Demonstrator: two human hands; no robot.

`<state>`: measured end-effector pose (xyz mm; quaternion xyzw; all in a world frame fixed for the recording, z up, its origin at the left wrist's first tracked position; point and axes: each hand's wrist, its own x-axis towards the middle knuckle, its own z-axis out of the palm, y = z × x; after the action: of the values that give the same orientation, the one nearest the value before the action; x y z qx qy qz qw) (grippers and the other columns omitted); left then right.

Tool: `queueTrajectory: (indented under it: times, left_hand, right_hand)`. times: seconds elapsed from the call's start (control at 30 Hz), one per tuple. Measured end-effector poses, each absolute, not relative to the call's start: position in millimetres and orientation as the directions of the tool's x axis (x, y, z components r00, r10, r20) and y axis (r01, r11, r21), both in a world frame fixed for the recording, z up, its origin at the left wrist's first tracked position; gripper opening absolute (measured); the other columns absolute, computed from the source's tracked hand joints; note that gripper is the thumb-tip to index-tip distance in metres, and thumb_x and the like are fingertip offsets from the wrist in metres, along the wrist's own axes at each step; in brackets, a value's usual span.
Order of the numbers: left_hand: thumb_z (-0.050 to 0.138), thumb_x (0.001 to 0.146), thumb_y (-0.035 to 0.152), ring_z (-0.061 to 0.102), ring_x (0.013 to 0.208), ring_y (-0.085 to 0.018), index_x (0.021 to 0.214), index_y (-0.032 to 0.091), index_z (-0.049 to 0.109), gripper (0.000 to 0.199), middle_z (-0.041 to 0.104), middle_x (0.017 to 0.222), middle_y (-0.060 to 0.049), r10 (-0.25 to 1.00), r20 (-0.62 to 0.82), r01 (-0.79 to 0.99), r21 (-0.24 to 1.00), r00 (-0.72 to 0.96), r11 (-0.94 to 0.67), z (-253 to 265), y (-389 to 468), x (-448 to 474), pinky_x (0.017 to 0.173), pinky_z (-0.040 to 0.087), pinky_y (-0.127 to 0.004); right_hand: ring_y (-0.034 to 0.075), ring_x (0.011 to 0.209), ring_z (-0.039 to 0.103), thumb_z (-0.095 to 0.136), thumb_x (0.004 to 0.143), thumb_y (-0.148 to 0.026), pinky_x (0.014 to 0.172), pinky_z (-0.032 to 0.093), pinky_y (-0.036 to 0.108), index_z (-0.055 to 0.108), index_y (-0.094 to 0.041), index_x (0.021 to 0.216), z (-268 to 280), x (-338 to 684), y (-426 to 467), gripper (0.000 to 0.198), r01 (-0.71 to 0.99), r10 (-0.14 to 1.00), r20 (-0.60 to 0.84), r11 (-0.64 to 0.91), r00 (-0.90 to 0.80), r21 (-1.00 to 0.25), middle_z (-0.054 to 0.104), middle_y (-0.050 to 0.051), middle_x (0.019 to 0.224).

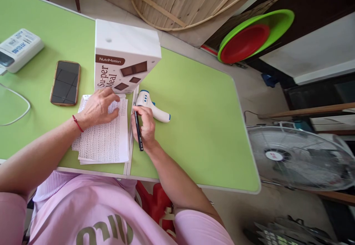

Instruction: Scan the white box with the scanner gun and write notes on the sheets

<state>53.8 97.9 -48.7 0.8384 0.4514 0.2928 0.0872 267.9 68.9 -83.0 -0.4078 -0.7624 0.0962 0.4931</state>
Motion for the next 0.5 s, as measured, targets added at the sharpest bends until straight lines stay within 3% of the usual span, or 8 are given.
queueTrajectory:
  times: [0.07, 0.13, 0.27, 0.37, 0.5]
  left_hand:
    - [0.061, 0.088, 0.026, 0.061, 0.094, -0.026, 0.1, 0.02, 0.058, 0.014, 0.06, 0.099, -0.007, 0.787, 0.582, 0.688, 0.487, 0.204, -0.539, -51, 103, 49, 0.083, 0.052, -0.04]
    - [0.067, 0.088, 0.033, 0.058, 0.097, -0.027, 0.101, 0.023, 0.051, 0.023, 0.056, 0.101, -0.007, 0.737, 0.676, 0.652, 0.559, -0.002, -0.511, -55, 110, 44, 0.084, 0.051, -0.041]
    - [0.076, 0.085, 0.051, 0.055, 0.106, -0.029, 0.104, 0.026, 0.045, 0.044, 0.05, 0.11, -0.008, 0.692, 0.671, 0.559, 0.692, -0.266, -0.456, -67, 123, 30, 0.094, 0.048, -0.047]
    - [0.079, 0.081, 0.061, 0.052, 0.118, -0.032, 0.116, 0.028, 0.044, 0.06, 0.048, 0.121, -0.009, 0.721, 0.627, 0.506, 0.743, -0.295, -0.439, -77, 131, 22, 0.103, 0.045, -0.052]
    - [0.081, 0.074, 0.07, 0.038, 0.142, -0.038, 0.141, 0.032, 0.033, 0.091, 0.039, 0.147, -0.013, 0.83, 0.536, 0.407, 0.8, -0.154, -0.441, -84, 141, 17, 0.115, 0.037, -0.06]
  right_hand:
    - [0.023, 0.098, 0.065, 0.051, 0.099, -0.02, 0.085, 0.057, 0.042, 0.062, -0.024, 0.125, -83, 268, 68, 0.029, 0.525, 0.69, 0.685, 0.684, -0.236, -0.508, 0.068, 0.009, 0.104]
    - [0.023, 0.096, 0.064, 0.052, 0.099, -0.017, 0.083, 0.056, 0.041, 0.063, -0.023, 0.126, -81, 267, 67, 0.03, 0.504, 0.655, 0.69, 0.727, -0.308, -0.465, 0.068, 0.009, 0.102]
    - [0.021, 0.094, 0.062, 0.051, 0.098, -0.01, 0.082, 0.054, 0.038, 0.063, -0.022, 0.127, -77, 263, 66, 0.034, 0.394, 0.554, 0.682, 0.829, -0.478, -0.397, 0.068, 0.008, 0.099]
    - [0.022, 0.096, 0.061, 0.05, 0.098, -0.009, 0.083, 0.053, 0.038, 0.064, -0.022, 0.128, -78, 261, 64, 0.035, 0.336, 0.499, 0.657, 0.867, -0.565, -0.368, 0.069, 0.009, 0.099]
    - [0.021, 0.099, 0.06, 0.048, 0.098, -0.007, 0.086, 0.052, 0.038, 0.066, -0.023, 0.125, -81, 260, 63, 0.037, 0.343, 0.489, 0.61, 0.872, -0.624, -0.348, 0.069, 0.009, 0.102]
